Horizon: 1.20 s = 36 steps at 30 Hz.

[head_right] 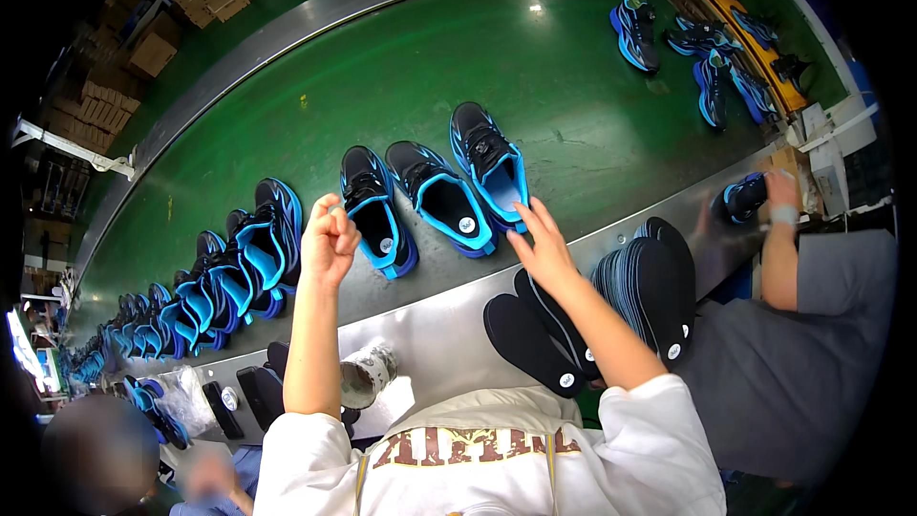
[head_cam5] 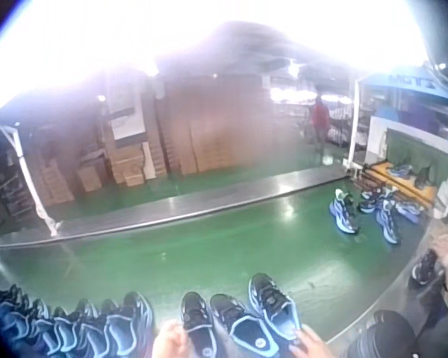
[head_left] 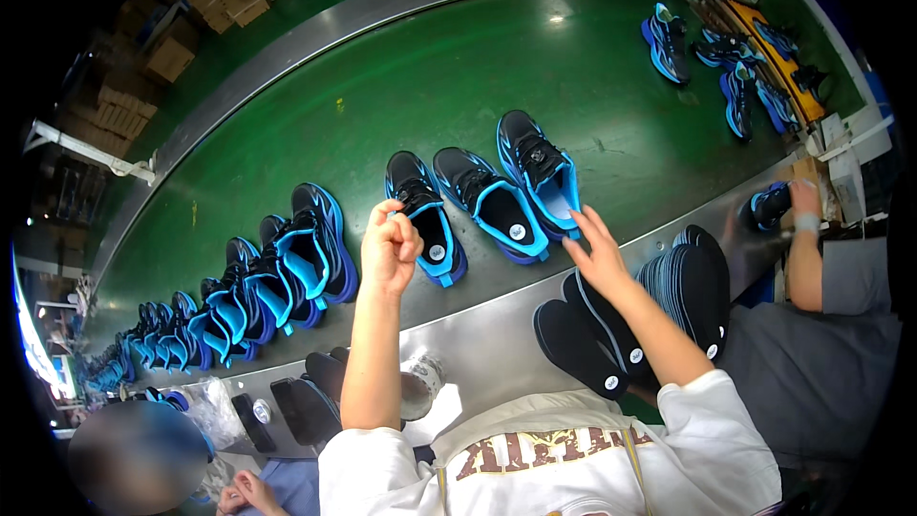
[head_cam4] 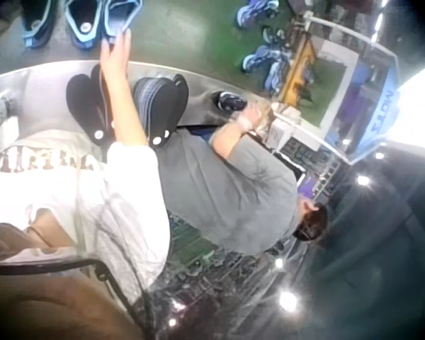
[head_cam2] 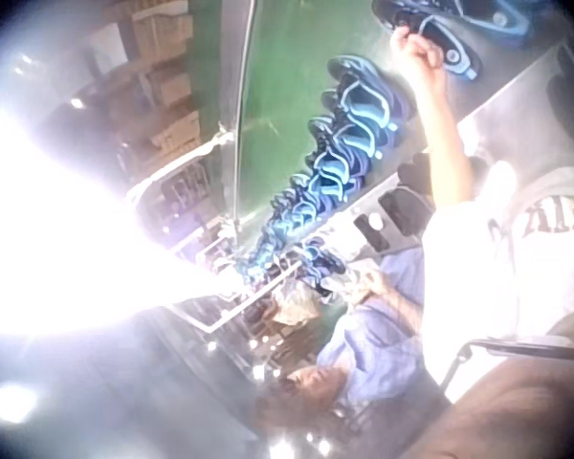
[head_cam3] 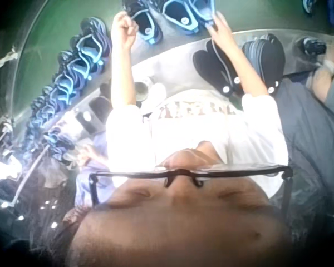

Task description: The person inserts blue insoles into black and blue athletic shoes, picking up one shoe at a time from a table, placing it onto a conveyor belt, and then picking up a pair of shoes from a plastic bag to continue the process.

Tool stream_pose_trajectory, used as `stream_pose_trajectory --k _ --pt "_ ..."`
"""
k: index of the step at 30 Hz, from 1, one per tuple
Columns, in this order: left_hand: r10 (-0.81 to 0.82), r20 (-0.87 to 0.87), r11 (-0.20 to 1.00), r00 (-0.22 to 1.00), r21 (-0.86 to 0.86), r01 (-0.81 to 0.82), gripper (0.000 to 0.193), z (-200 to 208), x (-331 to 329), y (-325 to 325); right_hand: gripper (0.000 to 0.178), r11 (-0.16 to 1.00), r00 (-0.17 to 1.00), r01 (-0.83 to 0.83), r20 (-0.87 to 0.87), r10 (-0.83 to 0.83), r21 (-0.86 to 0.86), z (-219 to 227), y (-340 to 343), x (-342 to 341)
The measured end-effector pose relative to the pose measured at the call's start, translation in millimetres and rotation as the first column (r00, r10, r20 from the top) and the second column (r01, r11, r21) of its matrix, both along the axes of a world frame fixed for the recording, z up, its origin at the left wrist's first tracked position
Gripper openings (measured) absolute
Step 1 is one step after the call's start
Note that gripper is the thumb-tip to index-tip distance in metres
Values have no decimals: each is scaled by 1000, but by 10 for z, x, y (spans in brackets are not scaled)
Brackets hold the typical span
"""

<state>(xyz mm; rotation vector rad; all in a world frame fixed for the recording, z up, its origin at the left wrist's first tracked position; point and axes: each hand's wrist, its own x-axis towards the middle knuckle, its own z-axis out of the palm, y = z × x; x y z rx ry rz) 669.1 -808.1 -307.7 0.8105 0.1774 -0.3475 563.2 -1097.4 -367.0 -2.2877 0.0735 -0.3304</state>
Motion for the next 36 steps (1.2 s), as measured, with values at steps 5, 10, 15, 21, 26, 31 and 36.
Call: stream_pose_trajectory --k 5,10,15,21,26,31,36 --pt "-277 215 763 937 642 78 19 -7 -141 -496 39 947 982 -139 -163 95 -289 1 86 -1060" --pt "-858 326 50 397 822 -567 49 -479 -536 -1161 48 859 902 -195 -431 -32 -473 -98 225 -1874" --pt "-845 225 -125 484 798 -590 34 -604 -216 -978 48 872 911 -169 -410 -40 -459 -213 148 -2045" --pt "-682 274 -36 679 913 -405 43 -171 -40 -917 32 996 931 -19 -362 51 89 450 19 -1766" --pt "-729 217 55 649 964 -261 70 -111 69 -1491 41 995 961 99 -259 -97 -8 773 -443 -1292" --pt "-706 233 129 668 971 -202 61 -608 461 -1875 22 979 982 190 -12 -191 -75 1159 -729 -574" --pt "-597 97 163 796 987 2 46 -614 906 -1904 6 958 996 -67 43 82 -281 1231 -691 -23"
